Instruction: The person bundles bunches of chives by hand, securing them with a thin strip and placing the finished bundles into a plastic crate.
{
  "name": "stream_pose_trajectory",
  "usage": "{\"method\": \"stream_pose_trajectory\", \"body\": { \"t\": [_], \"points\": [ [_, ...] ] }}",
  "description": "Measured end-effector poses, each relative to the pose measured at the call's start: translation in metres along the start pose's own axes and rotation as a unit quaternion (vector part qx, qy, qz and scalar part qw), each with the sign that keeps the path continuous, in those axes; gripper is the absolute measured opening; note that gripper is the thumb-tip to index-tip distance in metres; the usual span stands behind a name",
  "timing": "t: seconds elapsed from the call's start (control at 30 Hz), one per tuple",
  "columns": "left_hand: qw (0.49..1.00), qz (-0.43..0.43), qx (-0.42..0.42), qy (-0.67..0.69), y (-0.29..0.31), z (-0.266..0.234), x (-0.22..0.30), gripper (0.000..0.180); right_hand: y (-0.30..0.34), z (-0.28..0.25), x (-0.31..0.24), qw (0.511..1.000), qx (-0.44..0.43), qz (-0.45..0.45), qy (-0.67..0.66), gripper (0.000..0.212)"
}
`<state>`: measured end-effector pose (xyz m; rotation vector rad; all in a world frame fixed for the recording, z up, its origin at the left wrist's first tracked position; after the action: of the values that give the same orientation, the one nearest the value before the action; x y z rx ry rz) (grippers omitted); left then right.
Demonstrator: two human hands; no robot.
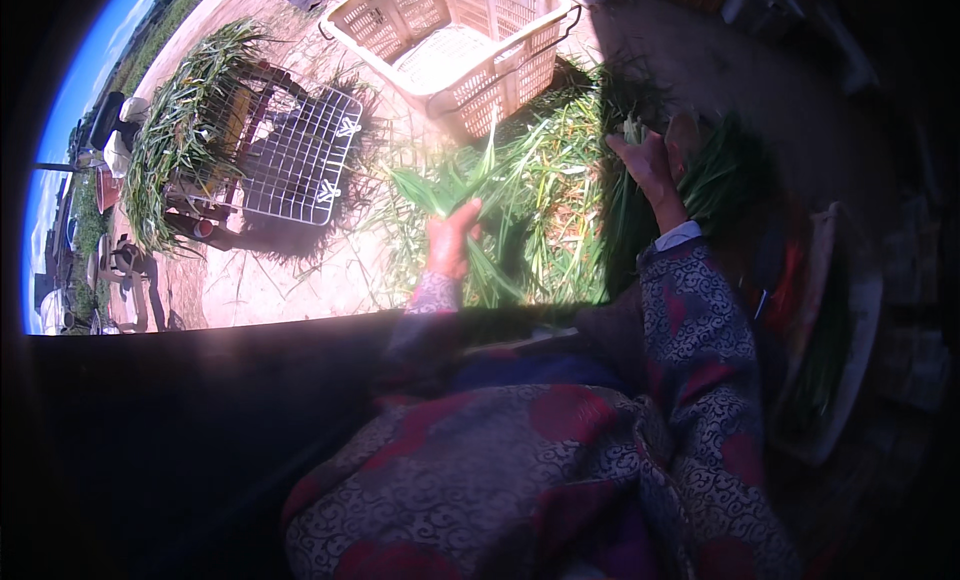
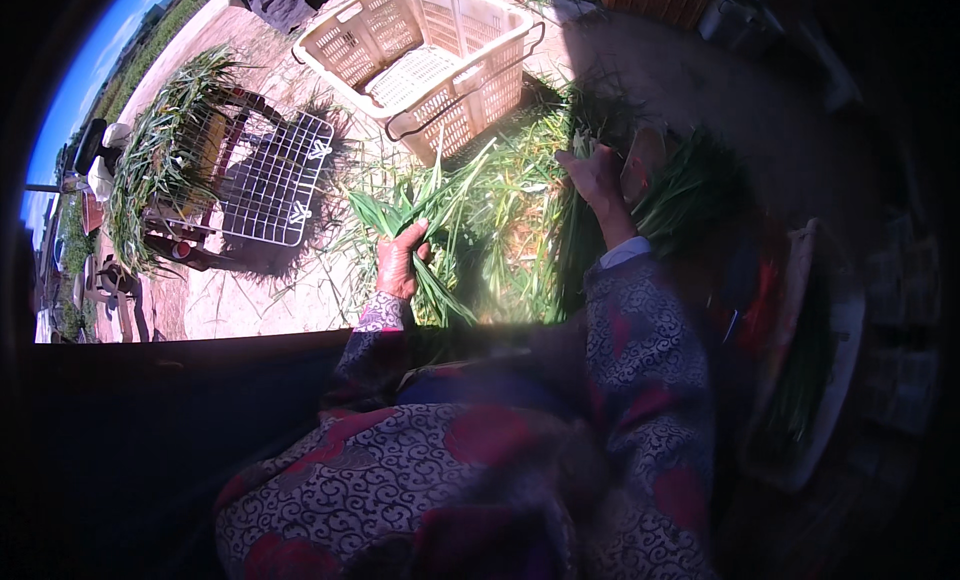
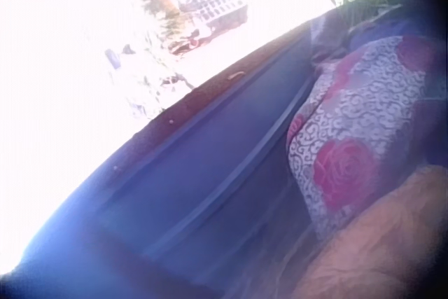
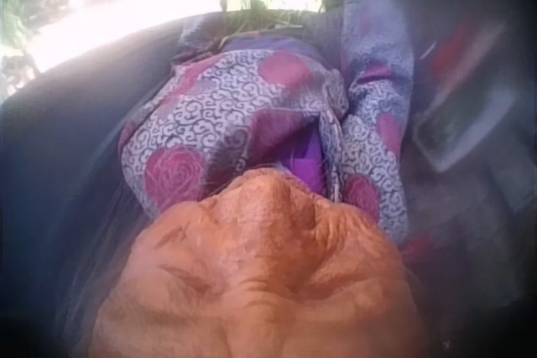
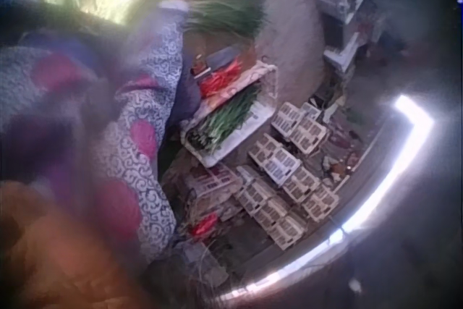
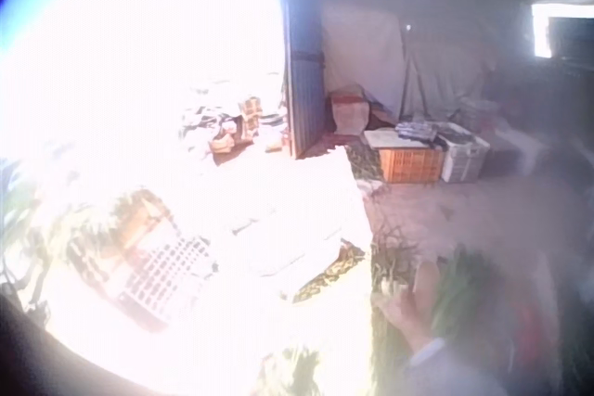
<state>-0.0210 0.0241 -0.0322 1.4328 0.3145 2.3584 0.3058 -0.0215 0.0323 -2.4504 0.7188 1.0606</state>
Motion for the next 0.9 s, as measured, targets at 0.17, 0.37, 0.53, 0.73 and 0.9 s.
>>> {"method": "stream_pose_trajectory", "body": {
  "t": [0.17,0.37,0.53,0.73,0.9],
  "points": [
    [1.000,0.000,-0.016,0.022,0.005,0.016,-0.006,0.014,0.034,0.055,-0.053,0.920,-0.247,0.019,-0.304,0.027],
    [0.999,-0.003,-0.018,0.030,-0.001,0.000,-0.010,0.019,0.021,0.053,-0.031,0.946,-0.103,0.071,-0.299,0.027],
    [1.000,0.004,-0.021,-0.001,0.005,0.009,-0.001,0.026,-0.027,-0.001,0.057,0.962,0.170,-0.017,-0.214,0.027],
    [0.996,0.029,-0.072,-0.037,0.010,0.016,-0.010,0.016,-0.011,0.027,-0.008,0.922,-0.099,0.143,-0.347,0.030],
    [0.994,0.025,-0.093,-0.056,0.027,0.027,0.001,0.012,0.009,0.064,-0.022,0.897,-0.203,0.160,-0.359,0.031]
  ]
}}
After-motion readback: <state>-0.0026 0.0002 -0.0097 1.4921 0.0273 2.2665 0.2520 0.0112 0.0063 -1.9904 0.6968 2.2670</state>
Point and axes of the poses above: each hand's wrist, its own y-axis away from the middle knuckle, its own z-axis out of the palm, x = y × z, the point moved 3 cm from there along -y, towards the middle knuckle, and after that the axes turned 3 degrees about y, right-handed, at the moved point
